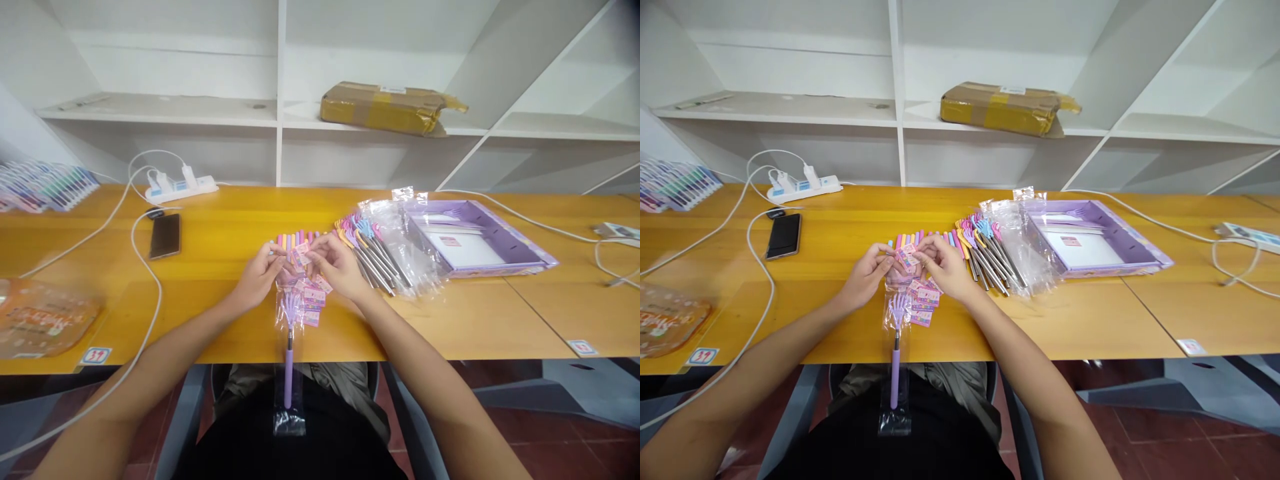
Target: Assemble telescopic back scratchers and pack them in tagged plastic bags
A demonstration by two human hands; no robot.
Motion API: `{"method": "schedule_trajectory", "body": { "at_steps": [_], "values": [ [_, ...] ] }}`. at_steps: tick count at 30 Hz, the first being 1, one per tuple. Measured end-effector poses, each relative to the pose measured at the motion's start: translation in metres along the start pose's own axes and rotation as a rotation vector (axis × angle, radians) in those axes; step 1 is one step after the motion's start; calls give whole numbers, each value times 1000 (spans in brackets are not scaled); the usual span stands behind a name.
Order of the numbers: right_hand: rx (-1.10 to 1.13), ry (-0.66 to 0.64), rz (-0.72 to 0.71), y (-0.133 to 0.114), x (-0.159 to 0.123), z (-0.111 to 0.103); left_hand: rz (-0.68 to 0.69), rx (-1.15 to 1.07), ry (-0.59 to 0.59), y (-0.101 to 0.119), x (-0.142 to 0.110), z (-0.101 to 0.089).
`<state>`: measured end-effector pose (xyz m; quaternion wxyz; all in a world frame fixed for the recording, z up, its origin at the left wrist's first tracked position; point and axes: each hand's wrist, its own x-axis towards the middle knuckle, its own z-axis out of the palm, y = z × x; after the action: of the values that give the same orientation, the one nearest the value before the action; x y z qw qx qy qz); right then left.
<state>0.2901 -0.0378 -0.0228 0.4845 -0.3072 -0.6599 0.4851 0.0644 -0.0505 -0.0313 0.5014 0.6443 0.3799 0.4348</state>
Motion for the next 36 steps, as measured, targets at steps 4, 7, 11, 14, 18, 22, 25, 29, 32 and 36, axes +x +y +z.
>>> {"method": "schedule_trajectory", "body": {
  "at_steps": [4, 7, 11, 14, 18, 22, 25, 29, 32, 36],
  "values": [
    [21, 6, -37, 4, 1, 3, 8, 2, -17, 1, 0, 2],
    [-1, 2, -43, 4, 1, 1, -16, -13, -24, 1, 1, 3],
    [-41, 39, -72, -2, -1, -2, -60, -23, -7, -1, 2, 1],
    [-111, 23, -100, -6, -2, -3, -50, 19, -4, -2, 2, -1],
    [-234, -18, -136, -3, -2, -2, -21, 41, -7, -2, 3, -2],
    [-275, -37, -163, -2, -1, 1, -31, -2, 3, 1, 4, -3],
    [-281, -51, -184, -5, -1, 1, -56, -23, 17, 3, 5, -4],
    [-331, -69, -225, -8, 0, -2, -102, -66, 36, 6, 5, -5],
    [-398, -63, -279, -7, 0, -6, -130, -134, 19, 9, 6, -5],
    [-443, -104, -351, -6, -1, -7, -149, -100, 2, 8, 6, -6]
  ]
}}
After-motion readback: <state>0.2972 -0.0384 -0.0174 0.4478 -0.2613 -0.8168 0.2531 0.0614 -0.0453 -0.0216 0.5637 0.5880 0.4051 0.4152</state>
